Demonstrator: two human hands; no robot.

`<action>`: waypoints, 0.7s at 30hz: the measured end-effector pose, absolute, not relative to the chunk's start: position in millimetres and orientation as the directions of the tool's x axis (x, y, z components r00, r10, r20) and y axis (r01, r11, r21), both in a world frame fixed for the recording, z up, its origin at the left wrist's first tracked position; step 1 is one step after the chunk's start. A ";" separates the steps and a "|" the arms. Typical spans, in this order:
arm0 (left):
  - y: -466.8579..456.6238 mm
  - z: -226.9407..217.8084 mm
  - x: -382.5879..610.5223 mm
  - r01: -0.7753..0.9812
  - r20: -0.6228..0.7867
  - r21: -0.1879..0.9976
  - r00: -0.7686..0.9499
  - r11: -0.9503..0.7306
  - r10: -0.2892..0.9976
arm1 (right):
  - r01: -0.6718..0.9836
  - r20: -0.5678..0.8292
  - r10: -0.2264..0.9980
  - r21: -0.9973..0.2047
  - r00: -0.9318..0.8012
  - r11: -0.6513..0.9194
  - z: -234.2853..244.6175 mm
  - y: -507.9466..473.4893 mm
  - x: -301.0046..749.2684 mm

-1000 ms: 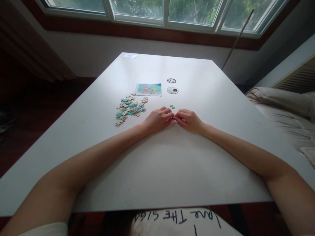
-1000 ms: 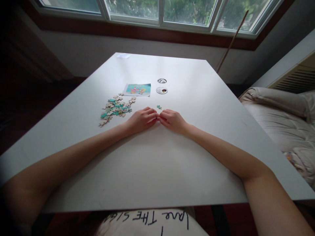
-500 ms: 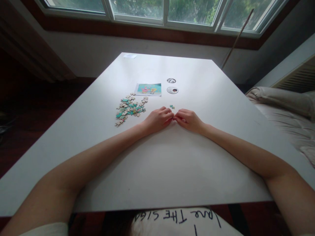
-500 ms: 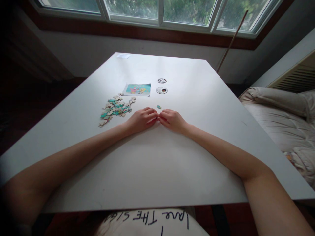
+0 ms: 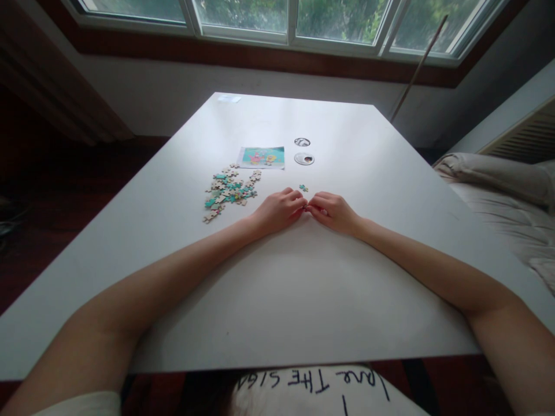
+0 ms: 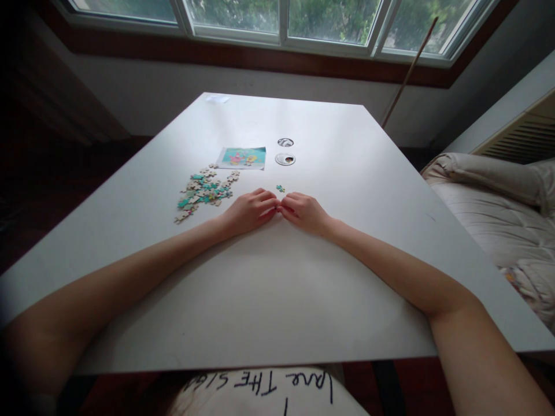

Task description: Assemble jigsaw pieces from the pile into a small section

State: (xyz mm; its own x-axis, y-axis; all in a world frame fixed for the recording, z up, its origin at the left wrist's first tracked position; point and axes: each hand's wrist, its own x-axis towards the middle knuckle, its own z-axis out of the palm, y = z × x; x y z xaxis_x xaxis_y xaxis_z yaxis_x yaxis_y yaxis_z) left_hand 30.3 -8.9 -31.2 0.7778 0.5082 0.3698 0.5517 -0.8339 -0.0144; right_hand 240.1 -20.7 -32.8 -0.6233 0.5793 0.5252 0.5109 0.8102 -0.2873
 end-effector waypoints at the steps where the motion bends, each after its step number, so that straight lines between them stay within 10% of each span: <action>1: -9.0 -31.2 30.3 0.552 0.370 -0.014 0.778 -0.834 0.509 | 0.509 0.529 0.576 -0.285 -0.623 0.812 -32.8 -20.7 240.0; 21: -9.4 -32.1 29.8 0.552 0.368 -0.008 0.777 -0.834 0.511 | 0.505 0.523 0.577 -0.290 -0.627 0.813 -34.1 -19.4 239.7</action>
